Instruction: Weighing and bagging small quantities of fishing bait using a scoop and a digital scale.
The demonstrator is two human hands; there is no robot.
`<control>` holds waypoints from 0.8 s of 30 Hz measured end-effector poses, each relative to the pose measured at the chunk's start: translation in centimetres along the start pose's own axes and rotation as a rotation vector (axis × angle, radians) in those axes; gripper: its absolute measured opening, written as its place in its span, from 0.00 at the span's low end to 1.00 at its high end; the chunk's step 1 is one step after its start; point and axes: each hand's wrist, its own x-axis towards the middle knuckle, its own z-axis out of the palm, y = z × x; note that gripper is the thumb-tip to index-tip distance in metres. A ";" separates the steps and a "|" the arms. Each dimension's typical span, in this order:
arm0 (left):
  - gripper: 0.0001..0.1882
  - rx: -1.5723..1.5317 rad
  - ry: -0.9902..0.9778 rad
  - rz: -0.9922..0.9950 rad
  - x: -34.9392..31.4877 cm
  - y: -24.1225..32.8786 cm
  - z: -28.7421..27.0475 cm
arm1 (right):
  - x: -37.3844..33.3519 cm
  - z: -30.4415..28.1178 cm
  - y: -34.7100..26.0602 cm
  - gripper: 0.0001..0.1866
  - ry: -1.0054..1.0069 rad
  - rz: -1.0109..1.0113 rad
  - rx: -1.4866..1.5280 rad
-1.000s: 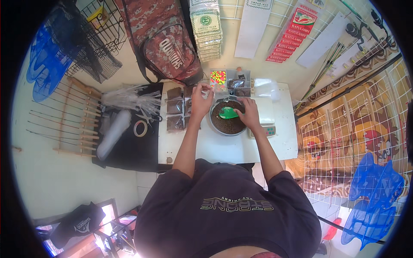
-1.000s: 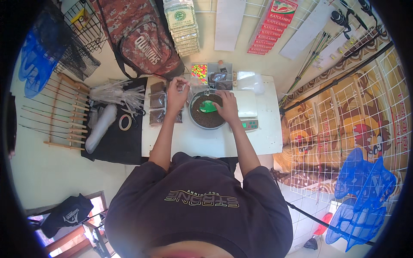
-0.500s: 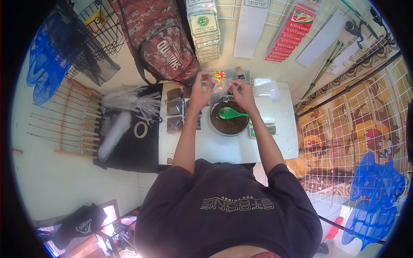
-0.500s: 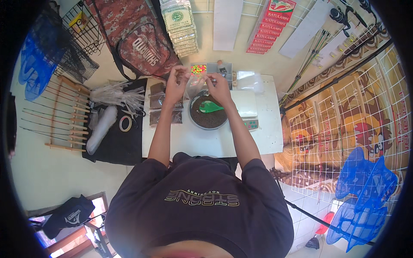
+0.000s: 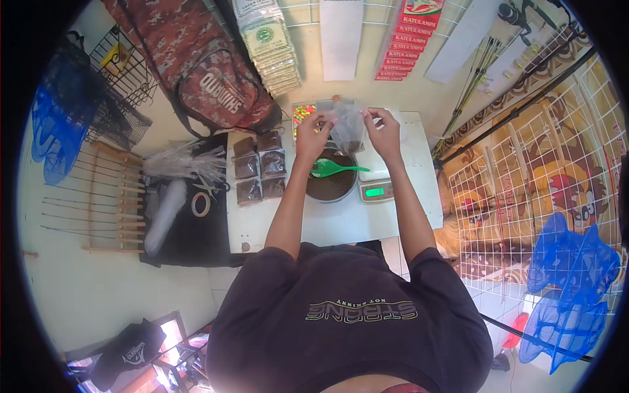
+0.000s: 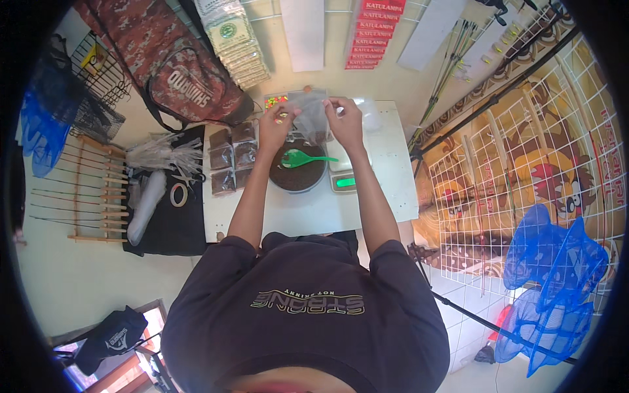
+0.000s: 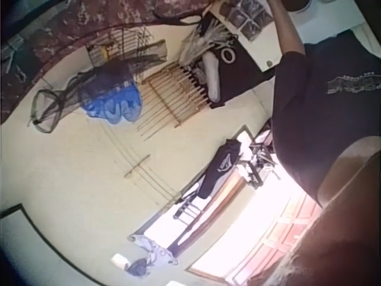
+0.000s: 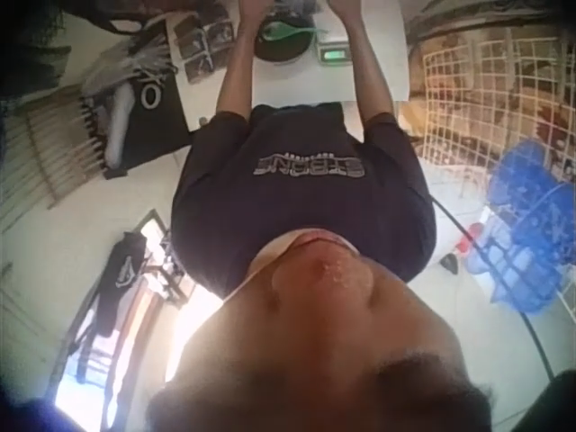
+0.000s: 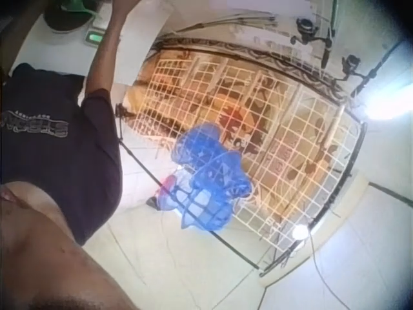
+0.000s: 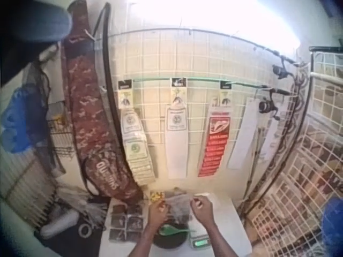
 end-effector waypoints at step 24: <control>0.33 0.043 -0.091 -0.116 -5.7 -2.2 12.3 | -4.3 -9.2 7.5 0.34 -0.260 0.122 -0.132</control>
